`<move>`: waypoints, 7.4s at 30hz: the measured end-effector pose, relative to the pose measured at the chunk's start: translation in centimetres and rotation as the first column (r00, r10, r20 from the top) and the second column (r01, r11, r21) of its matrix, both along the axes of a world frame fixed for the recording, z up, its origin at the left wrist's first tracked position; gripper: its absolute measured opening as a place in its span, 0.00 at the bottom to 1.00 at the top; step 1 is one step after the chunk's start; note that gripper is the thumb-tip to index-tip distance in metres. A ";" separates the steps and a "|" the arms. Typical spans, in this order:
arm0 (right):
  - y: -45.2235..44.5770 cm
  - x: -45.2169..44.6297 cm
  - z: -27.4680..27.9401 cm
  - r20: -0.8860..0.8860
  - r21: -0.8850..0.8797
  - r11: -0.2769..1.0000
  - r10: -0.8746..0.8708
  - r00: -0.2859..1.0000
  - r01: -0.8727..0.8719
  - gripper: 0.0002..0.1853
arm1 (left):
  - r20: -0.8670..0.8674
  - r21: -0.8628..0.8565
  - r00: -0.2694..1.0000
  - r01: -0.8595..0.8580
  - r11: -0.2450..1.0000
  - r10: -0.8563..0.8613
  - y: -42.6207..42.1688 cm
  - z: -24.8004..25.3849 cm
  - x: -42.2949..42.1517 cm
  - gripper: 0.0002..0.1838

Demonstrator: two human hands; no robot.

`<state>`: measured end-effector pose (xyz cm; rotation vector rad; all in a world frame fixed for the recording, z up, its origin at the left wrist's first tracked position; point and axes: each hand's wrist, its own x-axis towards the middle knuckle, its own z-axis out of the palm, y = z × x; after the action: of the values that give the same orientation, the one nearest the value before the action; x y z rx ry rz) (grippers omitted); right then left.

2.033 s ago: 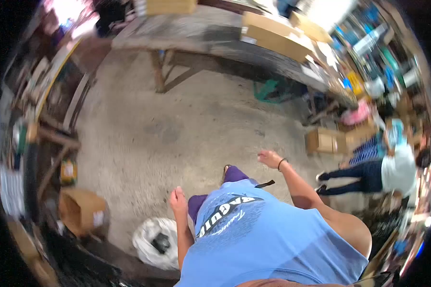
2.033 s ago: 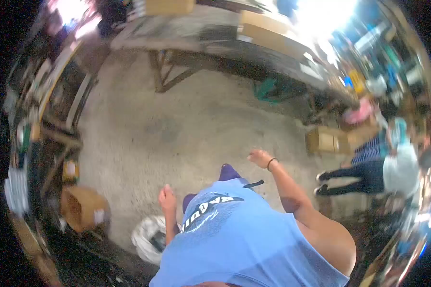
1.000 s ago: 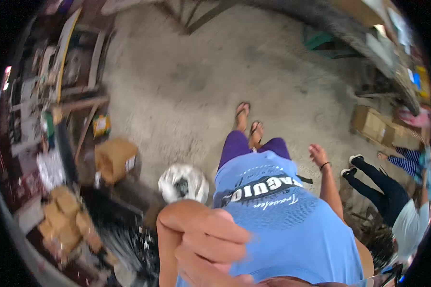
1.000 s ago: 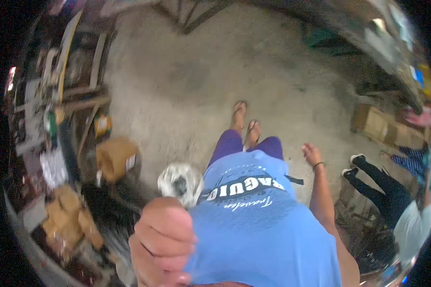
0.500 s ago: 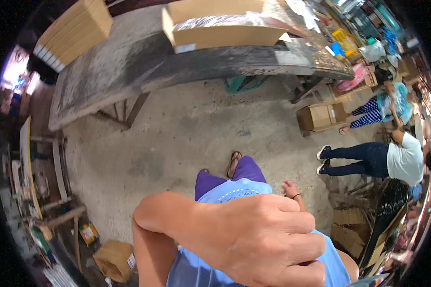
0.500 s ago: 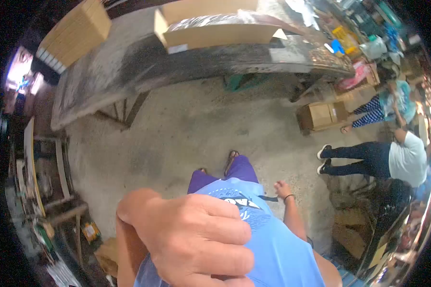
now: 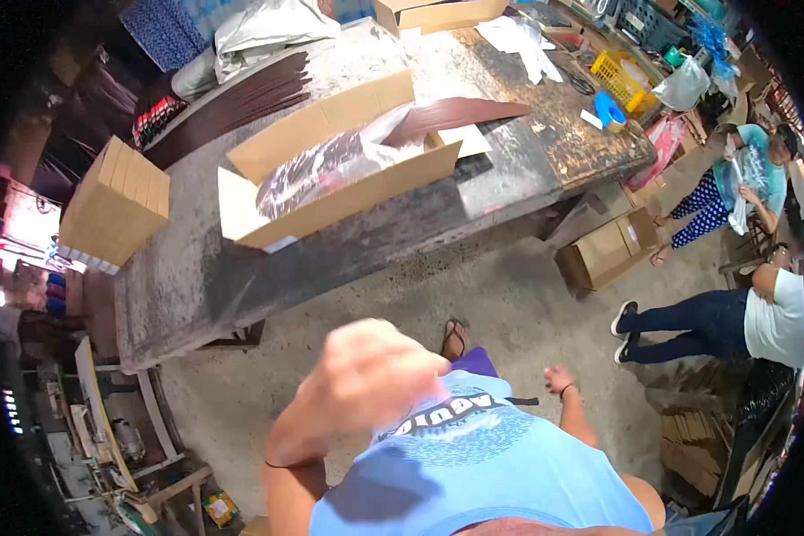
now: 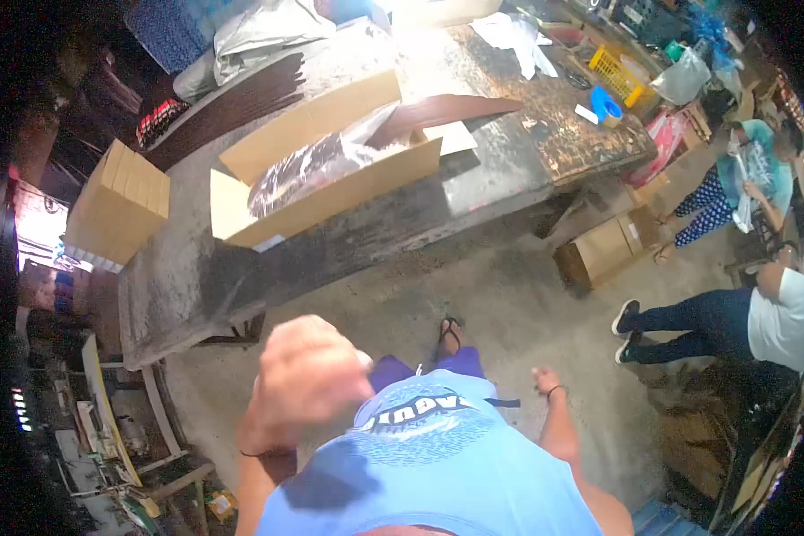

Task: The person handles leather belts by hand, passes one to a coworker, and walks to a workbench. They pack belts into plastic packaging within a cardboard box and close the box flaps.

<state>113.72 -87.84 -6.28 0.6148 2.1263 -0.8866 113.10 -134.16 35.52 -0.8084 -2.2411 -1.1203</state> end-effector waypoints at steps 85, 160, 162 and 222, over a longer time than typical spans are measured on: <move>-9.7 -61.0 7.4 -0.670 0.525 0.804 0.592 0.447 -0.278 0.11 | -0.103 -0.774 0.556 -0.566 0.284 0.825 -15.6 -23.8 -96.8 0.18; -19.8 -63.5 15.9 -0.859 0.305 0.682 0.499 0.118 -0.665 0.26 | 0.482 -0.502 0.560 -0.455 0.736 0.674 -7.6 -8.2 -43.8 0.09; -24.1 -63.5 17.4 -0.814 0.326 0.487 0.581 0.022 -0.810 0.42 | 0.596 -0.544 0.534 -0.280 0.791 0.599 -6.9 -11.1 -41.8 0.11; -40.2 -49.3 27.4 -0.094 -0.232 0.325 0.931 0.354 -0.917 0.50 | 0.718 -0.621 0.421 0.026 0.784 0.555 -12.4 -25.7 -43.4 0.25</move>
<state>64.40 -128.04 21.08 -0.7372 1.7926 -0.3942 69.68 -146.59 9.83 0.1525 -3.5376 -0.7578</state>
